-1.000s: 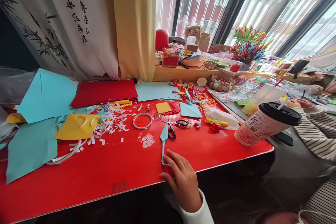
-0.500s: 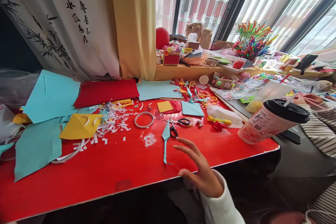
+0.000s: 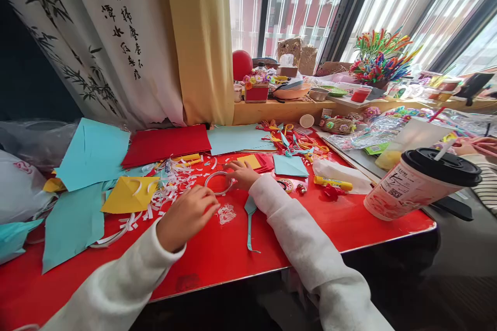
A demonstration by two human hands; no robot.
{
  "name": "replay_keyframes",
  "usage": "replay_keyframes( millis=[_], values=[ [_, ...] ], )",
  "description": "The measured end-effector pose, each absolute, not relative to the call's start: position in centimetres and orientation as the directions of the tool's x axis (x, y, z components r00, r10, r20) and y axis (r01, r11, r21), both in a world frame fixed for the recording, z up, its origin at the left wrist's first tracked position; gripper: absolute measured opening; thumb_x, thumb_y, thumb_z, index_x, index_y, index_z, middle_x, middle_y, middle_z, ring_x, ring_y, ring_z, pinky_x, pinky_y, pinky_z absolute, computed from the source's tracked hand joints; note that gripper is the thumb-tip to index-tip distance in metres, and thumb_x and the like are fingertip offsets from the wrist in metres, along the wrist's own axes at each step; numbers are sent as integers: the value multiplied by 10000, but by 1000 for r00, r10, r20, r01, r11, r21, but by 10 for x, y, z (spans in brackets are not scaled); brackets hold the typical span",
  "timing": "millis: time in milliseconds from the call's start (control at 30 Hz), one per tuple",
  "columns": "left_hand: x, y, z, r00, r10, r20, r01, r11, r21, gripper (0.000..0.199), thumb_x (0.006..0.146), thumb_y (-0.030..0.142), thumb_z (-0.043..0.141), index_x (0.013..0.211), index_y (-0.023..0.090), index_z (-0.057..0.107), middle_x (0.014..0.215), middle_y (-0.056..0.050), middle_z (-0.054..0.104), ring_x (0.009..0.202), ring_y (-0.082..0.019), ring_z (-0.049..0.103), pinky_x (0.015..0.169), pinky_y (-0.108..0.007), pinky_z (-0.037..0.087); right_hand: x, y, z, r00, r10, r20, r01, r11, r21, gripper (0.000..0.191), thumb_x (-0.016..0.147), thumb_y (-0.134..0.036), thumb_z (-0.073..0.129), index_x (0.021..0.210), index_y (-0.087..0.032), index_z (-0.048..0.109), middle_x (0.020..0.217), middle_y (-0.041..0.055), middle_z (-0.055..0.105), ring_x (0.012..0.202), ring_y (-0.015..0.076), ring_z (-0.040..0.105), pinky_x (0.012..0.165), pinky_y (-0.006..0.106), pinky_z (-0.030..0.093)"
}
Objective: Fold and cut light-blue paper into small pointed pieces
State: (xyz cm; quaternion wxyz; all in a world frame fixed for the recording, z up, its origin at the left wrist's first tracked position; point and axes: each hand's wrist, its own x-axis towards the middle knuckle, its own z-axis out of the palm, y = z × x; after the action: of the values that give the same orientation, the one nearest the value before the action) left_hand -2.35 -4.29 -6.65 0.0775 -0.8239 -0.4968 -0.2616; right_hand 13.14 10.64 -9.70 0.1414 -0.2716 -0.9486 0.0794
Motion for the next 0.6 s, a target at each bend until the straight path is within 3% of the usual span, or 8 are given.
replay_keyframes(
  millis=[67, 133, 200, 300, 400, 500, 600],
  values=[
    [-29, -15, -74, 342, 816, 466, 893, -437, 109, 126, 817, 193, 461, 751, 174, 566, 764, -60, 574, 758, -202, 541, 680, -354, 456, 130, 103, -97, -798, 531, 283, 464, 843, -272, 109, 706, -296, 650, 760, -203, 632, 1224, 82, 493, 1189, 257, 374, 974, 499, 230],
    [-34, 7, -83, 291, 806, 515, 897, -418, 147, 85, 807, 206, 487, 845, 173, 556, 824, -64, 568, 786, -205, 546, 669, -335, 458, 126, 97, -94, -758, 550, 350, 422, 823, -380, 108, 773, -293, 576, 780, -186, 594, 1091, 85, 572, 1075, 215, 481, 987, 496, 201],
    [-39, 19, -89, 239, 778, 580, 859, -449, 248, 153, 821, 219, 475, 961, 179, 522, 881, -61, 552, 788, -182, 553, 674, -314, 468, 121, 92, -91, -699, 590, 403, 363, 779, -511, 121, 813, -290, 516, 797, -177, 558, 828, 42, 625, 819, 156, 575, 960, 459, 266],
    [-44, 20, -91, 216, 730, 648, 793, -519, 320, 179, 847, 239, 438, 1009, 188, 494, 912, -58, 547, 819, -167, 556, 730, -315, 473, 113, 84, -87, -640, 646, 416, 235, 679, -695, 174, 816, -343, 488, 822, -174, 528, 611, -21, 541, 565, 107, 516, 733, 325, 437],
    [-48, 16, -88, 167, 695, 699, 787, -521, 330, 160, 854, 240, 427, 985, 186, 500, 905, -52, 555, 817, -156, 553, 782, -319, 467, 111, 77, -83, -645, 636, 424, 102, 621, -777, 259, 830, -396, 436, 914, -169, 529, 656, -8, 516, 586, 101, 495, 590, 245, 436],
    [-50, 16, -87, 144, 680, 719, 779, -526, 342, 165, 855, 223, 423, 993, 193, 508, 927, -48, 563, 839, -146, 553, 810, -306, 463, 111, 73, -80, -663, 611, 431, 57, 616, -785, 293, 838, -398, 418, 969, -164, 536, 708, 8, 532, 620, 99, 497, 595, 237, 440],
    [-50, 16, -88, 169, 652, 739, 760, -564, 324, 208, 858, 195, 412, 1039, 195, 513, 964, -57, 572, 915, -155, 545, 834, -308, 458, 111, 72, -79, -616, 659, 431, 105, 611, -785, 242, 820, -371, 465, 887, -158, 557, 692, 9, 550, 590, 96, 497, 587, 243, 443]
  ],
)
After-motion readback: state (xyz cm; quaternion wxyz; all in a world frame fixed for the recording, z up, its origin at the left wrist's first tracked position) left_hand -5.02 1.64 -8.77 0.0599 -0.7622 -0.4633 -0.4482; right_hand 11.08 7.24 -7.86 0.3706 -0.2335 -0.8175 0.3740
